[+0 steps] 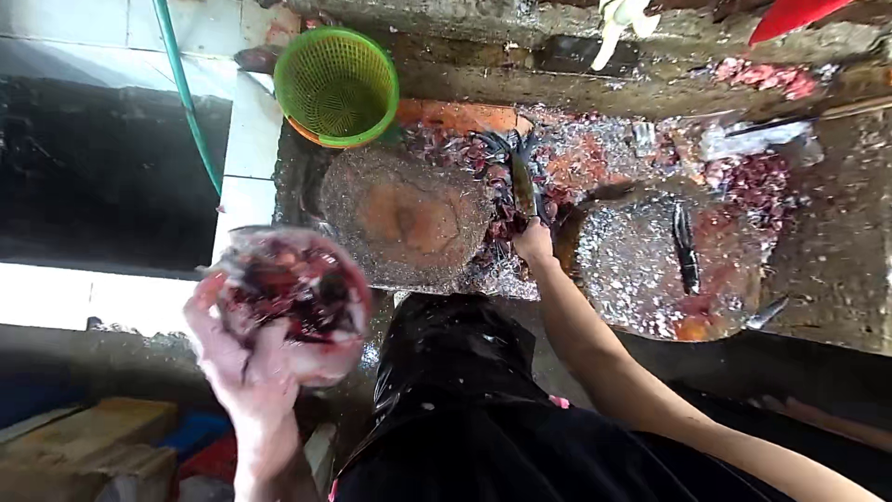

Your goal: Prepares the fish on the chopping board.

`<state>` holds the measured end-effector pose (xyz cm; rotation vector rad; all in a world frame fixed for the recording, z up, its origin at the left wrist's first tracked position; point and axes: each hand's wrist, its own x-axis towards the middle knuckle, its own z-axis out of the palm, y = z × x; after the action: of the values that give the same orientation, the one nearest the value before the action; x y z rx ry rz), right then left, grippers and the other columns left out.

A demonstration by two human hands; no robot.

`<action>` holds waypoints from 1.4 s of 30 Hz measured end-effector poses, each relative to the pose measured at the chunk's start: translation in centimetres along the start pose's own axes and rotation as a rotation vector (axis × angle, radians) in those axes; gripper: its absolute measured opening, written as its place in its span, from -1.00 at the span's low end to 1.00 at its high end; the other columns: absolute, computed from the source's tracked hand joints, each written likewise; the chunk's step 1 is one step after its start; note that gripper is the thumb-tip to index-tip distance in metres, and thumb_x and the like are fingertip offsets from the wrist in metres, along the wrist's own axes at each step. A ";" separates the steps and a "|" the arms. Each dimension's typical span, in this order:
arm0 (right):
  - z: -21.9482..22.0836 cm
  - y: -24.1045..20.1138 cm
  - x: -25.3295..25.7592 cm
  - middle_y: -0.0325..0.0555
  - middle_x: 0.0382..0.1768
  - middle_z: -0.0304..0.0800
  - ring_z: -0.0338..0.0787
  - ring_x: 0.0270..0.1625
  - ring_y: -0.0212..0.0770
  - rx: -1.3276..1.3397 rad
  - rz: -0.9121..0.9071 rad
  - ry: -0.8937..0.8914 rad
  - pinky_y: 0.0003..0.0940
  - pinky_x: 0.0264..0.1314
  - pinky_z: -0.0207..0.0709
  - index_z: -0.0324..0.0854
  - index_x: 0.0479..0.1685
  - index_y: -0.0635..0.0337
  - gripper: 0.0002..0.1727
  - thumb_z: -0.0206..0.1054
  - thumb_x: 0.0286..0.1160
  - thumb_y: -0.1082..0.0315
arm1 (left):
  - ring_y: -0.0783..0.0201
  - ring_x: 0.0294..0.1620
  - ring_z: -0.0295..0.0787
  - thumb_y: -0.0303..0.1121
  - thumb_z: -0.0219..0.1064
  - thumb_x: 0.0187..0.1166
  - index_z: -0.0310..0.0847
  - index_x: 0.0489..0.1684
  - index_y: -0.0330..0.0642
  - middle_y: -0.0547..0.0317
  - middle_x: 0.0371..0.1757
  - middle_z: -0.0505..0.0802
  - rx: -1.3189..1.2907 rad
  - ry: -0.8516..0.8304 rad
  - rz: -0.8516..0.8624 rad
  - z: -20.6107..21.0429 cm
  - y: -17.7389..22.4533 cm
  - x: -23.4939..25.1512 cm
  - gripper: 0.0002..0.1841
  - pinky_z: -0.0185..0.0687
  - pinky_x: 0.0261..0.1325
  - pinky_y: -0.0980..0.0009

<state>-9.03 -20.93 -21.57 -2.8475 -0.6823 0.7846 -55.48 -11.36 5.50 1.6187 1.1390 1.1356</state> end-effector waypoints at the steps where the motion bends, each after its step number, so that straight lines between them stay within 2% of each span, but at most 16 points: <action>1: 0.0 0.2 0.4 0.57 0.39 0.54 0.68 0.29 0.57 -0.008 -0.032 -0.031 0.57 0.15 0.57 0.33 0.57 0.37 -0.16 0.59 0.25 0.24 | 0.18 0.43 0.66 -0.61 0.23 0.43 0.08 0.78 -0.15 0.06 0.53 0.63 -0.122 -0.013 -0.050 2.5 0.7 0.3 -0.22 0.68 0.45 0.14; 4: -1.6 -0.3 1.5 0.62 0.33 0.55 0.68 0.29 0.57 -0.103 -0.071 -0.162 0.52 0.20 0.56 0.23 0.57 0.56 -0.07 0.60 0.25 0.21 | 0.16 0.46 0.64 -0.68 0.15 0.39 0.15 0.78 0.01 0.11 0.55 0.61 -0.459 -0.002 -0.241 9.8 0.4 1.4 -0.20 0.69 0.41 0.06; 6: -3.4 -0.7 2.1 0.56 0.20 0.67 0.74 0.25 0.48 -0.132 -0.066 -0.270 0.48 0.20 0.57 0.41 0.37 0.56 -0.20 0.48 0.42 -0.02 | 0.15 0.49 0.59 -0.68 0.14 0.37 0.16 0.76 -0.01 0.10 0.57 0.58 -0.580 -0.020 -0.302 14.2 -2.2 2.4 -0.20 0.66 0.43 0.01; 8: -4.5 0.2 2.6 0.43 0.00 0.77 0.81 0.04 0.35 0.052 -0.020 -0.318 0.42 0.02 0.61 0.66 0.06 0.42 -0.35 0.38 0.46 -0.12 | 0.10 0.52 0.57 -0.67 0.17 0.36 0.15 0.77 -0.04 0.05 0.60 0.56 -0.629 -0.058 -0.313 18.1 -6.8 3.0 -0.20 0.65 0.44 -0.02; 9: -5.0 0.7 3.1 0.35 -0.02 0.77 0.80 -0.03 0.26 0.203 0.040 -0.372 0.34 -0.04 0.62 0.68 0.09 0.35 -0.41 0.35 0.47 -0.09 | 0.08 0.52 0.58 -0.67 0.18 0.33 0.16 0.75 -0.06 0.02 0.61 0.56 -0.636 -0.068 -0.310 19.8 -9.7 3.4 -0.19 0.65 0.44 -0.04; 11: -4.7 1.7 3.7 0.01 -0.33 0.71 0.69 -0.42 -0.10 0.485 0.135 -0.475 -0.07 -0.39 0.61 0.63 0.01 0.19 -0.61 0.19 0.53 0.05 | 0.02 0.47 0.61 -0.74 0.23 0.22 0.24 0.67 -0.15 -0.07 0.53 0.61 -0.631 -0.019 -0.328 22.4 -15.5 4.2 -0.19 0.66 0.40 -0.05; 14: -5.3 1.8 2.9 -0.17 -0.55 0.57 0.50 -0.63 -0.25 0.685 0.253 -0.420 -0.23 -0.55 0.49 0.58 -0.14 0.10 -0.63 0.10 0.58 -0.02 | 0.07 0.39 0.68 -0.74 0.25 0.24 0.25 0.63 -0.27 -0.14 0.43 0.67 -0.258 -0.027 -0.284 22.8 -20.7 5.6 -0.24 0.70 0.37 0.09; 16: -6.7 1.4 1.9 -0.03 -0.40 0.64 0.59 -0.52 -0.14 0.577 0.168 -0.279 -0.07 -0.39 0.57 0.64 0.04 0.18 -0.38 0.06 0.70 -0.25 | -0.06 0.48 0.66 -0.61 0.34 0.36 0.33 0.65 -0.20 -0.19 0.46 0.70 0.294 -0.093 -0.288 21.0 -20.6 6.1 -0.30 0.62 0.49 -0.05; 19: -8.4 1.4 -0.9 0.04 -0.34 0.79 0.77 -0.45 -0.05 0.553 -0.091 -0.250 0.03 -0.31 0.71 0.67 0.18 0.15 -0.41 0.15 0.73 -0.24 | -0.39 0.73 0.20 -0.28 0.38 0.50 0.41 0.67 -0.03 -0.26 0.70 0.43 0.712 -0.217 -0.172 19.4 -19.5 5.4 -0.36 0.12 0.64 -0.44; 20: -8.8 1.0 -1.7 0.00 -0.31 0.83 0.81 -0.47 -0.09 0.596 -0.164 -0.317 -0.06 -0.35 0.78 0.63 0.28 0.11 -0.46 0.19 0.75 -0.18 | -0.34 0.76 0.21 -0.23 0.34 0.56 0.45 0.67 -0.03 -0.20 0.74 0.43 0.736 -0.267 -0.064 19.5 -19.5 5.1 -0.39 0.11 0.67 -0.42; 23: -8.0 -1.4 -3.0 -0.16 -0.61 0.57 0.55 -0.70 -0.23 0.579 -0.217 -0.375 -0.25 -0.62 0.55 0.62 -0.11 0.10 -0.44 0.14 0.74 -0.26 | 0.00 0.88 0.11 -0.11 0.17 0.74 0.34 0.78 -0.05 0.15 0.81 0.42 0.796 -0.570 0.184 21.2 -20.6 4.6 -0.40 -0.01 0.85 -0.17; 24: -8.0 -2.4 -2.9 -0.09 -0.56 0.61 0.63 -0.60 -0.16 0.409 -0.267 -0.325 -0.13 -0.52 0.60 0.67 -0.12 0.10 -0.33 0.01 0.74 -0.35 | 0.08 0.93 -0.01 -0.05 0.10 0.78 0.26 0.84 -0.01 0.24 0.86 0.33 0.864 -0.658 0.207 21.9 -21.3 4.7 -0.38 -0.17 0.90 -0.12; 26: -7.9 -4.1 -2.5 0.19 -0.25 0.81 0.85 -0.12 0.20 0.023 -0.410 -0.220 0.35 -0.10 0.65 0.75 -0.13 0.17 -0.19 -0.17 0.73 -0.38 | 0.18 0.97 -0.20 0.02 -0.05 0.83 0.13 0.90 0.08 0.36 0.92 0.19 0.987 -0.743 0.212 22.8 -22.7 4.6 -0.36 -0.43 0.93 -0.14; 28: -8.1 -6.0 -1.8 0.30 -0.17 0.83 0.85 0.03 0.36 -0.287 -0.513 -0.185 0.44 -0.05 0.62 0.72 -0.17 0.21 -0.17 -0.25 0.70 -0.35 | 0.22 0.96 -0.19 0.02 -0.06 0.82 0.15 0.90 0.13 0.42 0.91 0.20 1.008 -0.728 0.215 23.0 -23.3 4.5 -0.37 -0.46 0.92 -0.16; 31: -8.7 -8.5 -1.4 0.33 -0.17 0.83 0.84 0.02 0.42 -0.530 -0.598 -0.178 0.42 -0.11 0.62 0.71 -0.10 0.23 -0.21 -0.23 0.75 -0.29 | 0.25 0.95 -0.14 0.01 -0.04 0.81 0.20 0.88 0.13 0.44 0.90 0.25 0.995 -0.709 0.217 22.8 -23.4 4.5 -0.38 -0.44 0.92 -0.17; 42: -9.0 -11.9 0.5 0.31 -0.19 0.82 0.85 -0.02 0.40 -0.718 -0.683 -0.161 0.36 -0.18 0.62 0.69 -0.09 0.20 -0.23 -0.23 0.76 -0.30 | 0.23 0.95 -0.14 0.01 -0.06 0.79 0.21 0.87 0.11 0.43 0.89 0.26 0.966 -0.688 0.242 22.8 -23.7 4.5 -0.37 -0.48 0.92 -0.19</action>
<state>-8.74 -9.94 -11.47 -2.7206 -2.1724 0.7408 -37.70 -4.16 -21.62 2.6429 1.0674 0.0146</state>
